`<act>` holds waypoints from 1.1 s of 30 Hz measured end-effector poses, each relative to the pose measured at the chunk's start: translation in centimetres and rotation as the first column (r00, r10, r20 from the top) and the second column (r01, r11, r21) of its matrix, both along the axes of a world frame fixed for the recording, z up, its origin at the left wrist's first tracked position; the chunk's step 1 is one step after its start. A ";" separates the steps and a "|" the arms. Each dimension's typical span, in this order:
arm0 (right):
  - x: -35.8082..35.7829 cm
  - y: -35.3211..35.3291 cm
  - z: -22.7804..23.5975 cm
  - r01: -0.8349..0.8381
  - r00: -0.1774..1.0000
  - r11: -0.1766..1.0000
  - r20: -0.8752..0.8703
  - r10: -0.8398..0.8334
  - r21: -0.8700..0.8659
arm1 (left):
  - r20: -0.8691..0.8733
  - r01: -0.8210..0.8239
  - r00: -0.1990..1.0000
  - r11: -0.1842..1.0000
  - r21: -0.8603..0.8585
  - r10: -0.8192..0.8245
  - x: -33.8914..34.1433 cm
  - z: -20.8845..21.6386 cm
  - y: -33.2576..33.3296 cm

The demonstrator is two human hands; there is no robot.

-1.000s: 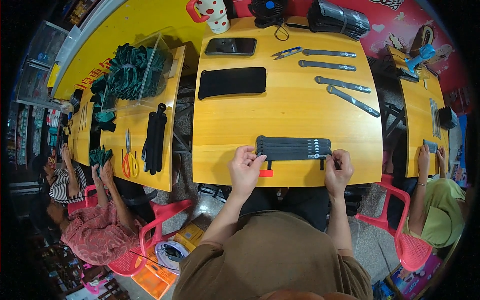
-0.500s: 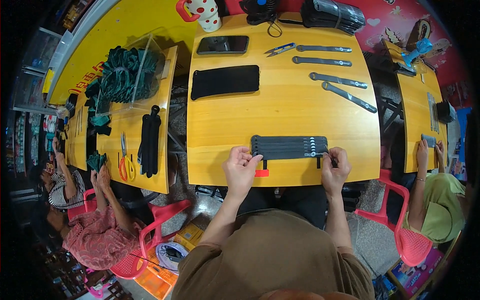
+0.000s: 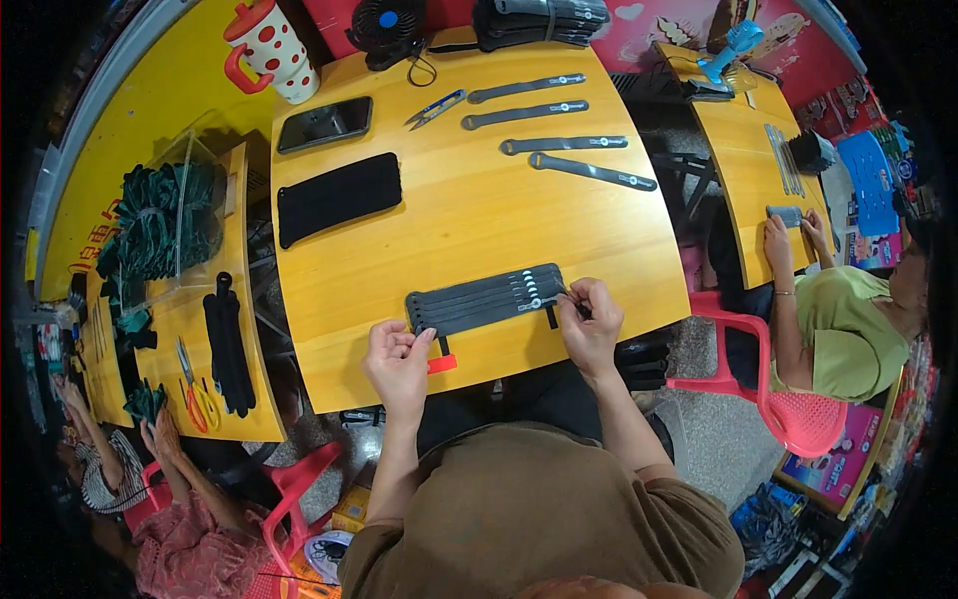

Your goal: Assembling and inspecting small wristband components at a workshop table.

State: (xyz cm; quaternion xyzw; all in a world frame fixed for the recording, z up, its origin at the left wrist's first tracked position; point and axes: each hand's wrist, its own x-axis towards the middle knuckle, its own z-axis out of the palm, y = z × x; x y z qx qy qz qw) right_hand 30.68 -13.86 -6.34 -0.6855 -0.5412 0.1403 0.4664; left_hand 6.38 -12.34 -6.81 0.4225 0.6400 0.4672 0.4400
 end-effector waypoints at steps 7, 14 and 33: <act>0.3 -0.1 -0.4 0.011 1.000 1.000 -0.028 -0.010 0.020 | 0.001 0.002 1.000 1.000 0.013 -0.002 0.4 0.3 0.0; 0.5 0.0 -0.3 0.005 1.000 0.999 -0.019 -0.004 0.032 | -0.008 0.019 1.000 0.998 0.057 -0.019 0.3 -0.1 0.0; 0.4 0.1 -1.7 0.028 0.999 0.993 0.023 -0.031 0.114 | 0.063 -0.011 0.998 0.992 0.123 0.003 -1.0 -0.4 0.0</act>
